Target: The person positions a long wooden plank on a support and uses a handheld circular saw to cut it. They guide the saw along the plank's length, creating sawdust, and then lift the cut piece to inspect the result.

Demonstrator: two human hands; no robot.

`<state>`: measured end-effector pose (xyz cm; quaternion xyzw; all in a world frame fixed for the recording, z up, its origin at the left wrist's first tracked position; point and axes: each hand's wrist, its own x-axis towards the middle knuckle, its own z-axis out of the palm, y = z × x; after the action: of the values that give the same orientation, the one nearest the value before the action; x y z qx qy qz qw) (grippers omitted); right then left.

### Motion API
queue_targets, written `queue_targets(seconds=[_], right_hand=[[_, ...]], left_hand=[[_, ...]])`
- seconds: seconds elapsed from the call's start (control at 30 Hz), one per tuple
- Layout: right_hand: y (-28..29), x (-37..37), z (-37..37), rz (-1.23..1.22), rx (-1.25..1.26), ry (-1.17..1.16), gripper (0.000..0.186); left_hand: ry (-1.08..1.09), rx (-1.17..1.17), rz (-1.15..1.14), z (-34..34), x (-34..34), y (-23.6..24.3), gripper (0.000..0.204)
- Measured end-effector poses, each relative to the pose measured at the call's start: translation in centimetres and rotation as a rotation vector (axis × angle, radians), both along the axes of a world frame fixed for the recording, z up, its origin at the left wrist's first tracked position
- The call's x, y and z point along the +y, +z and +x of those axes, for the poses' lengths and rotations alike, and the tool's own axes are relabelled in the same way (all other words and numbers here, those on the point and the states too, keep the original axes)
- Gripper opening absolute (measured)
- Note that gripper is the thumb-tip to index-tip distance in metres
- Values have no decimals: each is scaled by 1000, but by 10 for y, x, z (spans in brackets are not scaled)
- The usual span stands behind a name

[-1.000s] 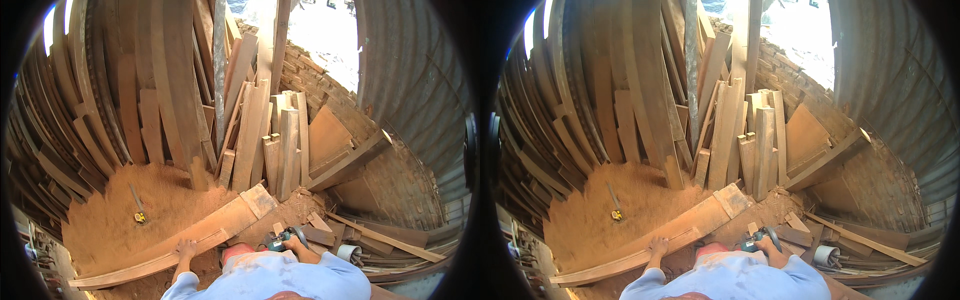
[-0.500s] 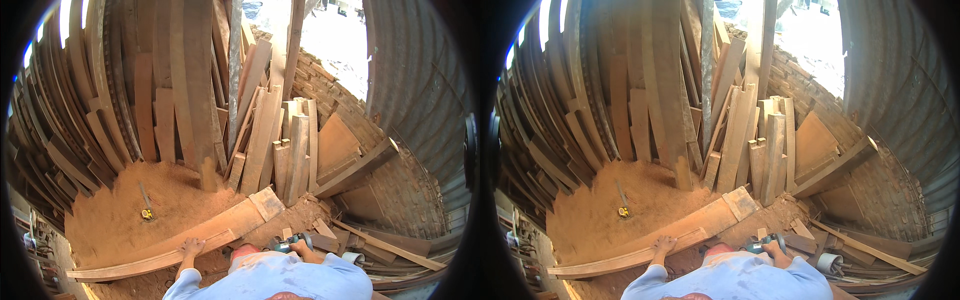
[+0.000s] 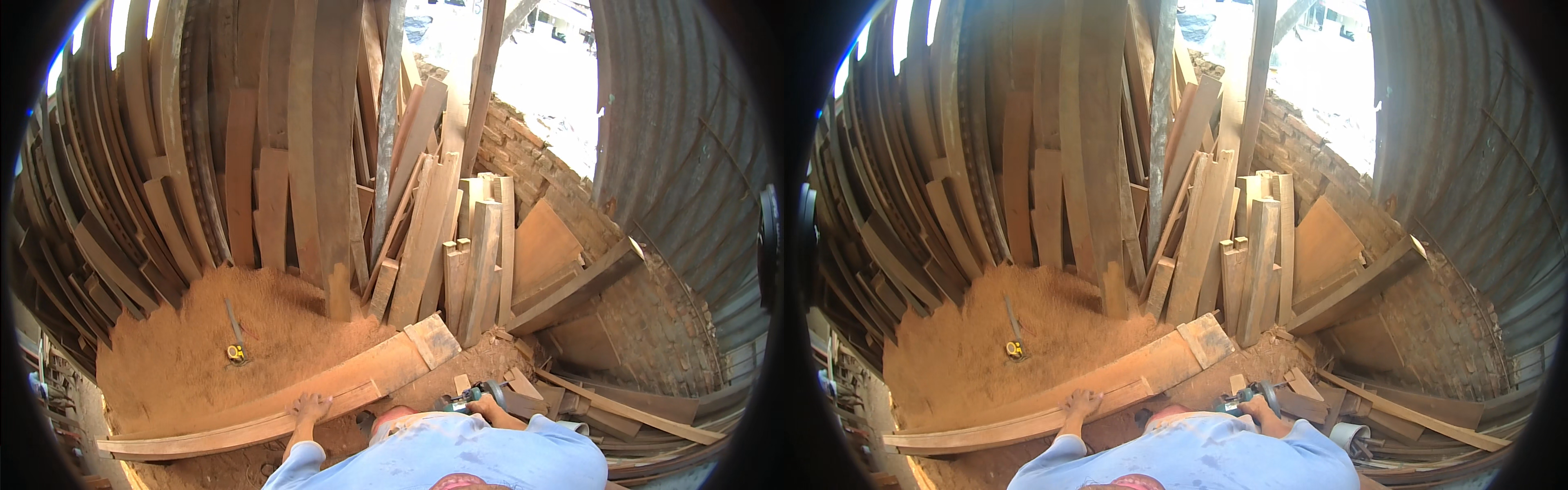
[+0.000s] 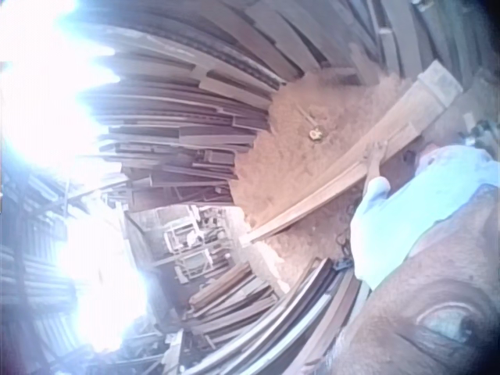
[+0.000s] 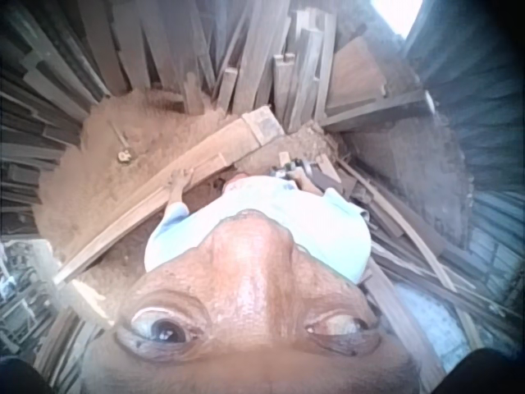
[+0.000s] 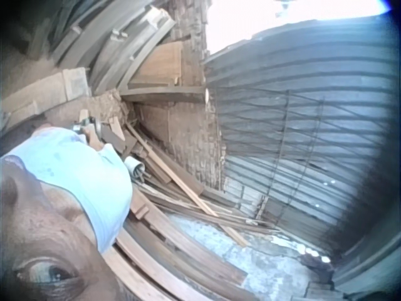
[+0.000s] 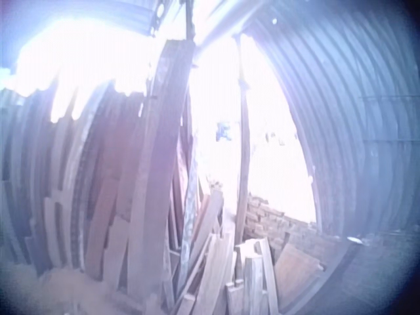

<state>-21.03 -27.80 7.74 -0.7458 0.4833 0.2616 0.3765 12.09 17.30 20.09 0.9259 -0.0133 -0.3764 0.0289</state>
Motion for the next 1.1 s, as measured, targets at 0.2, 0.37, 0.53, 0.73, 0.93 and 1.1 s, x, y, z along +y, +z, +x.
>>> queue_targets(seconds=[0.2, 0.37, 0.53, 0.73, 0.93, 1.1], right_hand=[[9, 1, 9, 14, -24, -24, 68], [0, 9, 3, -10, 5, 198, 60], [-3, 8, 7, 120, 55, -68, 58], [-21, 3, 0, -110, 4, 35, 59], [7, 9, 18, 14, 34, 179, 63], [-11, -5, 9, -1, -30, 376, 58]], left_hand=[[19, -19, -49, 0, 6, -7, 72], [20, -2, -35, -3, 7, -4, 72], [29, -6, -32, 1, 8, -7, 72], [69, -15, -48, -5, 6, -6, 80], [250, -119, 74, -22, 1, 17, 109], [438, -97, 39, -26, -30, 36, 122]])
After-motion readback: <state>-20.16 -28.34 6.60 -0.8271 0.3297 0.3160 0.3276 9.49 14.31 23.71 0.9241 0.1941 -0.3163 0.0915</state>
